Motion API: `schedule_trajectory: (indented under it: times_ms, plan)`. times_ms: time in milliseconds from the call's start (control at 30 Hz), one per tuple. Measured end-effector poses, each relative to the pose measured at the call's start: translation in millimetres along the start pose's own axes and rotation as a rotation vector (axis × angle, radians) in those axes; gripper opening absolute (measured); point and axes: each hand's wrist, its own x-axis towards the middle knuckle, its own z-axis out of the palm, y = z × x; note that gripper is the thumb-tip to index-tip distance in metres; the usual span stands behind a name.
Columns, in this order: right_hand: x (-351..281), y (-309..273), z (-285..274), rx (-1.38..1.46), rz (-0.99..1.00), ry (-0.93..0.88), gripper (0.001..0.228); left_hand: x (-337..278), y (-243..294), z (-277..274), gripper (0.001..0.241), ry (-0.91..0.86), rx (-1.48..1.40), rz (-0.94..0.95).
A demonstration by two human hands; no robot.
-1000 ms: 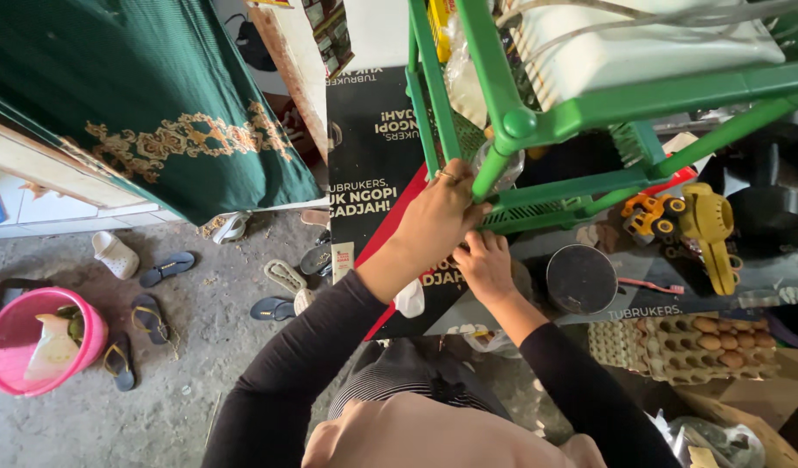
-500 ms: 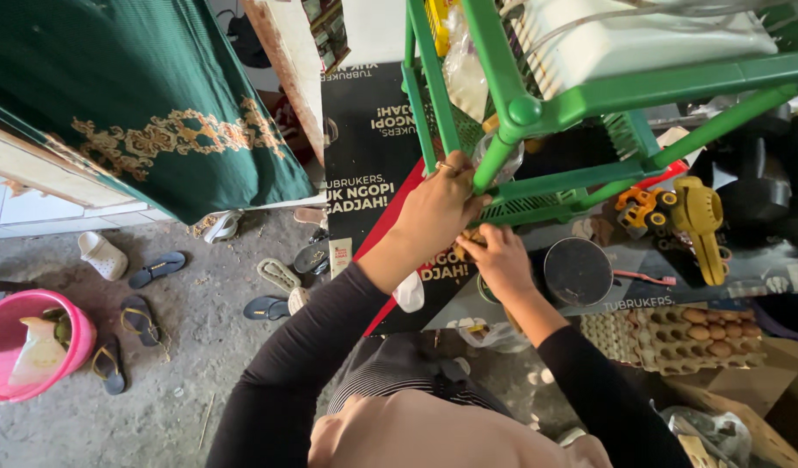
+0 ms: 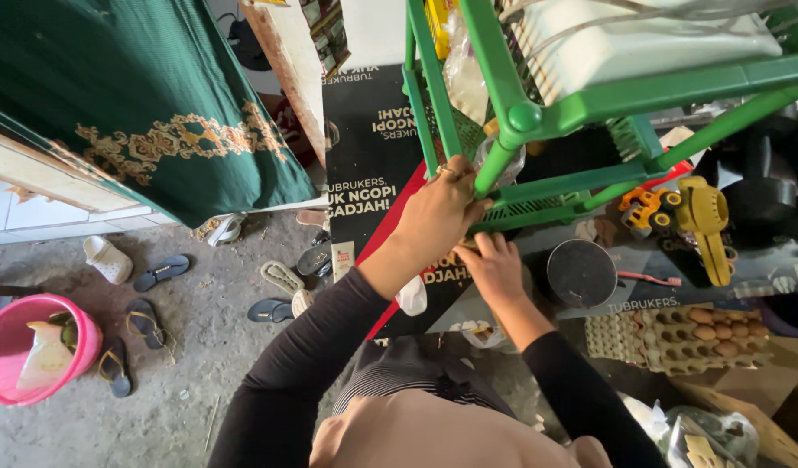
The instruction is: The person organizes a green plastic cart by arranging packets of coffee and other items on the top shelf, then moves to the lower shelf to place a small container and a yellow tool. The person then wipes the cart's frame with a cloth.
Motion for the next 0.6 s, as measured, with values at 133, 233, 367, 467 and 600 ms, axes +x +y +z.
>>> schedule_trajectory:
  times_ms: [133,233,367,467,600]
  plan:
    - [1,23,-21,0.113,0.124,-0.037,0.034,3,1,-4,0.035,0.072,-0.007,0.084]
    - [6,23,-21,0.130,0.200,0.018,0.029,0,1,-1,0.032,0.061,-0.028,0.069]
    - [23,6,9,0.074,0.084,0.005,0.038,0,-2,1,0.033,0.043,-0.020,0.050]
    - [22,9,27,0.097,0.124,-0.013,0.026,1,-2,2,0.034,0.072,-0.015,0.071]
    - [8,8,39,0.046,0.109,0.020,0.020,-1,-3,1,0.032,0.051,0.001,0.066]
